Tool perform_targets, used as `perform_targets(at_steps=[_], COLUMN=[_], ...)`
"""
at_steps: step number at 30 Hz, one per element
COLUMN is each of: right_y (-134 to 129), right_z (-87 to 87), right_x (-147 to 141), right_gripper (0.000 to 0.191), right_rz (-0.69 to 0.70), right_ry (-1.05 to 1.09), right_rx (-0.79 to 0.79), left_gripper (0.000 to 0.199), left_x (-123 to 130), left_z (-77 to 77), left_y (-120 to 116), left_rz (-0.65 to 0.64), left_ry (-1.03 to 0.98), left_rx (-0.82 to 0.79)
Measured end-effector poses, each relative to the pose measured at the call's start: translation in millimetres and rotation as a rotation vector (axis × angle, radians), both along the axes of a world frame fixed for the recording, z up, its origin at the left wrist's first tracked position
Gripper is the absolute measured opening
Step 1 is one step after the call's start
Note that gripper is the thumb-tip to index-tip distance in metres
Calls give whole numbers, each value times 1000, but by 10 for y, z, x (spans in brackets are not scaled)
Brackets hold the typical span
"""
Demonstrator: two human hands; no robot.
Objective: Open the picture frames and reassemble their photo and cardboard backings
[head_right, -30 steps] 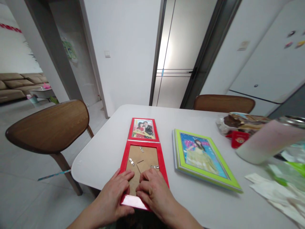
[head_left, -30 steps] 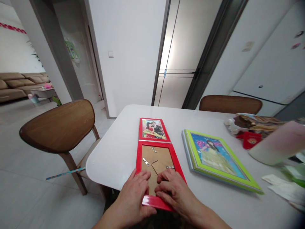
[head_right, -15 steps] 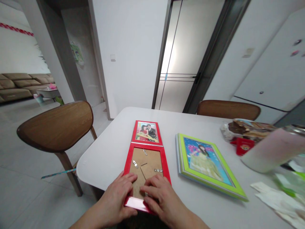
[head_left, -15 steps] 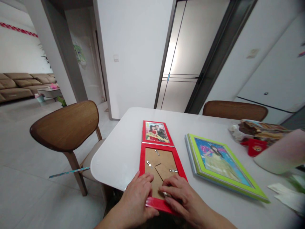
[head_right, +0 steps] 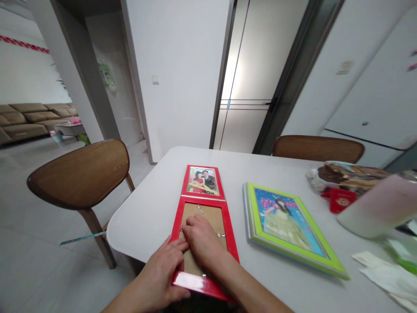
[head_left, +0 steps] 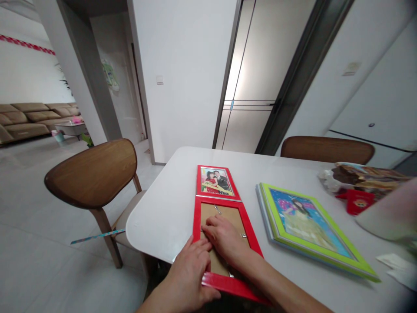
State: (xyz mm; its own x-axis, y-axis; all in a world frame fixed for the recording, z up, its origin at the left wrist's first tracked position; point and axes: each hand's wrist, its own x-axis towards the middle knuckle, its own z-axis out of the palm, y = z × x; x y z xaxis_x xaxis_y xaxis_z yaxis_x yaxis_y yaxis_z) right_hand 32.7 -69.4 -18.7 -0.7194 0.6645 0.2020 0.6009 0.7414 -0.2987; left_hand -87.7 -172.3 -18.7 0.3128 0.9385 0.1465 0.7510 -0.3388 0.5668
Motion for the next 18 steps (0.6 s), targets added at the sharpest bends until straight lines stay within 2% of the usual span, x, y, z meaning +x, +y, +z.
perform_targets(at_steps=[4,12,15,18], right_y=[-5,472,586,614], right_z=[21,-5,-34,-22], right_x=[35,132,120,87], right_gripper=[25,24,23,21], right_rz=[18,-387,-478,-506], right_ry=[5,67,74,113], right_rx=[-20,-20,-29,-47], left_gripper=[40,43,42,49], left_x=[1,-2,2,66], left_z=[9,13,44,87], left_y=[3,-39,-49,-41], left_rz=[10,38,42,51], left_ry=[-5,13,25,69], left_rx=[6,-49,-50,-77])
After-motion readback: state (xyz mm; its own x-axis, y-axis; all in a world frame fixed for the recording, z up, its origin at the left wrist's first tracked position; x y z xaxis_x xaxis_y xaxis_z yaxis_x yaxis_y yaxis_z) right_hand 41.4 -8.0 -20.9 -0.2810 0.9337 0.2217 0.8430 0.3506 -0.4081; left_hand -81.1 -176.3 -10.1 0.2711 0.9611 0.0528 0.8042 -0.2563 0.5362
